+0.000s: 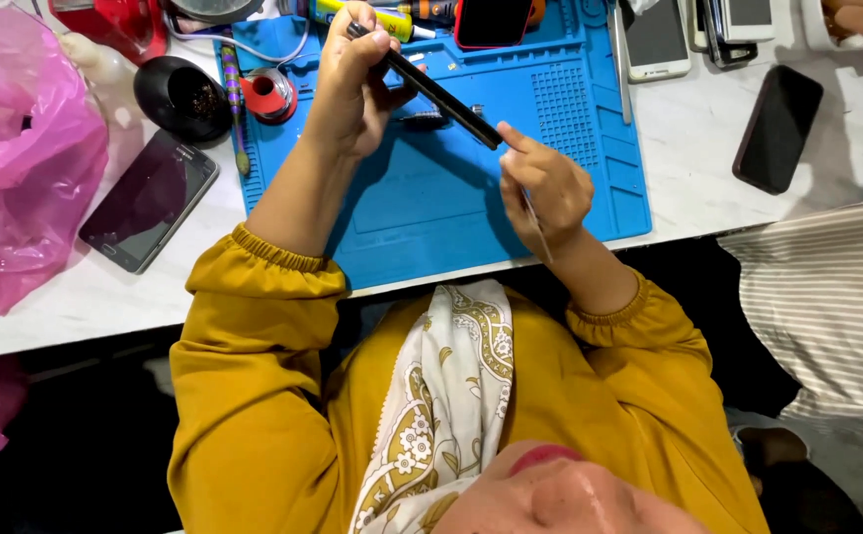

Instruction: Disassembling a mobile phone to access and remove internal components using a screwdriver and pry tools.

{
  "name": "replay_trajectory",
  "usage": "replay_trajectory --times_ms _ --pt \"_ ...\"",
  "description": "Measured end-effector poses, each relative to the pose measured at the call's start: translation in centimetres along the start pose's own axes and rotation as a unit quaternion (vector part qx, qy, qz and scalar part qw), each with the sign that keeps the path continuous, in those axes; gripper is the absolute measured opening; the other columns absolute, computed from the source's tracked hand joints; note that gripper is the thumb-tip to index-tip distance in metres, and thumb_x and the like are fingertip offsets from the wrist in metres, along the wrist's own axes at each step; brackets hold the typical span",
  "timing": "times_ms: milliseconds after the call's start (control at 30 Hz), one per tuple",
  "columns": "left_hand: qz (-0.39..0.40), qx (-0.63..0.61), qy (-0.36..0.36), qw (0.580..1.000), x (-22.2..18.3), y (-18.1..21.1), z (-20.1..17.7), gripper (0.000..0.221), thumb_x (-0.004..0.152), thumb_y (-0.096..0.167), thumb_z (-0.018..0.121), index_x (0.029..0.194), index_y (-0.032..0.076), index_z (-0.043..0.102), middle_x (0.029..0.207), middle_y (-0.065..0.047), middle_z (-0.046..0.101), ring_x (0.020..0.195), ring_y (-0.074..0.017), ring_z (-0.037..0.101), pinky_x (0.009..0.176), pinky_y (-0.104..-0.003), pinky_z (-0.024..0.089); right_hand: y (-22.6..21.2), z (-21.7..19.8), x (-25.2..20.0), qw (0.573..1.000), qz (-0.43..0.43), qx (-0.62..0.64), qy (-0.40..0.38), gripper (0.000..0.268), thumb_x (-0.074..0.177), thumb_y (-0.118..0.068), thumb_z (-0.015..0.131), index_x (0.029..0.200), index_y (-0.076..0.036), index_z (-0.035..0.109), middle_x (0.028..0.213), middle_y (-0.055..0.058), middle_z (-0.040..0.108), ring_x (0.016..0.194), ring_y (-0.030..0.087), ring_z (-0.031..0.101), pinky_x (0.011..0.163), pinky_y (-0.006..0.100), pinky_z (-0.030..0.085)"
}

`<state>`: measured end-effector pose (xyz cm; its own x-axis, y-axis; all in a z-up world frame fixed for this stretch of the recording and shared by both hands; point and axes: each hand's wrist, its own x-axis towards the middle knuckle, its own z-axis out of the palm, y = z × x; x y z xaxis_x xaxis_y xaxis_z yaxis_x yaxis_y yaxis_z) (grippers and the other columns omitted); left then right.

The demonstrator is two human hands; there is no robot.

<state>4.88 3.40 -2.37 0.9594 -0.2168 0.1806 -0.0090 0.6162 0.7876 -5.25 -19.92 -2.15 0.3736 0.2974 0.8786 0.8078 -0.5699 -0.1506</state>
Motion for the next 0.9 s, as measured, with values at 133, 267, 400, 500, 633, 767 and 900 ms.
replay_trajectory --times_ms 133,267,400,500,633,767,900 --pt "0.053 -0.085 -0.075 0.992 -0.8 1.1 1.3 0.032 0.093 0.022 0.078 0.105 0.023 0.048 0.109 0.007 0.049 0.102 -0.002 0.057 0.098 -0.042 0.057 -1.0 -0.2 0.0 0.997 0.056 0.018 0.043 0.011 0.104 0.008 0.063 0.105 -0.003 0.064 0.094 0.013 0.069 0.103 0.043 0.078 0.061 0.026 0.053" --pt "0.039 -0.168 -0.091 0.981 -0.9 0.5 1.6 0.032 0.094 0.019 0.077 0.106 0.019 0.047 0.111 0.003 0.049 0.1 -0.007 0.054 0.101 -0.048 0.057 -1.5 0.0 1.0 0.994 -0.078 -0.041 0.07 0.022 0.099 0.018 0.059 0.116 0.004 0.059 0.086 0.014 0.056 0.104 0.047 0.073 0.071 0.042 0.066" --pt "0.066 -0.189 -0.131 0.971 -1.2 0.9 2.2 0.029 0.097 0.025 0.076 0.108 0.021 0.048 0.113 0.004 0.049 0.105 -0.009 0.053 0.106 -0.048 0.054 -2.3 -0.3 2.3 0.991 0.051 0.097 0.083 0.008 0.102 0.011 0.059 0.106 0.003 0.06 0.092 0.019 0.056 0.092 0.043 0.07 0.083 0.05 0.069" --pt "0.075 -0.191 -0.127 0.97 -1.4 0.9 2.2 0.029 0.098 0.028 0.076 0.111 0.022 0.051 0.118 0.004 0.055 0.111 -0.0113 0.057 0.107 -0.05 0.053 -2.7 -0.8 3.2 0.983 0.083 0.141 0.08 0.005 0.102 0.009 0.061 0.103 0.004 0.06 0.09 0.019 0.053 0.086 0.034 0.068 0.089 0.057 0.07" --pt "0.057 -0.203 -0.132 0.968 -1.5 0.2 2.1 0.032 0.101 0.033 0.077 0.118 0.023 0.052 0.127 0.002 0.058 0.116 -0.014 0.065 0.109 -0.051 0.054 -2.6 -1.5 3.5 0.982 0.124 0.122 0.07 0.006 0.106 0.0 0.062 0.102 -0.005 0.061 0.089 0.013 0.056 0.096 0.046 0.078 0.076 0.039 0.065" --pt "-0.004 -0.22 -0.002 0.976 -2.6 -1.2 3.4 0.096 0.08 0.022 0.092 0.15 0.026 0.027 0.158 -0.024 0.042 0.134 -0.0387 0.063 0.11 -0.057 0.06 -1.7 -1.1 3.0 0.994 0.06 0.077 0.05 0.008 0.106 0.002 0.063 0.11 -0.004 0.062 0.104 0.017 0.075 0.097 0.034 0.077 0.077 0.035 0.057" --pt "-0.097 -0.185 -0.102 0.973 -3.7 -0.6 4.8 0.091 0.092 0.017 0.08 0.156 0.034 0.017 0.16 -0.023 0.044 0.148 -0.0401 0.051 0.102 -0.049 0.061 -1.2 -0.1 3.1 0.991 -0.107 0.034 0.074 0.013 0.098 0.013 0.065 0.101 0.0 0.064 0.096 0.016 0.06 0.095 0.046 0.076 0.069 0.047 0.064"
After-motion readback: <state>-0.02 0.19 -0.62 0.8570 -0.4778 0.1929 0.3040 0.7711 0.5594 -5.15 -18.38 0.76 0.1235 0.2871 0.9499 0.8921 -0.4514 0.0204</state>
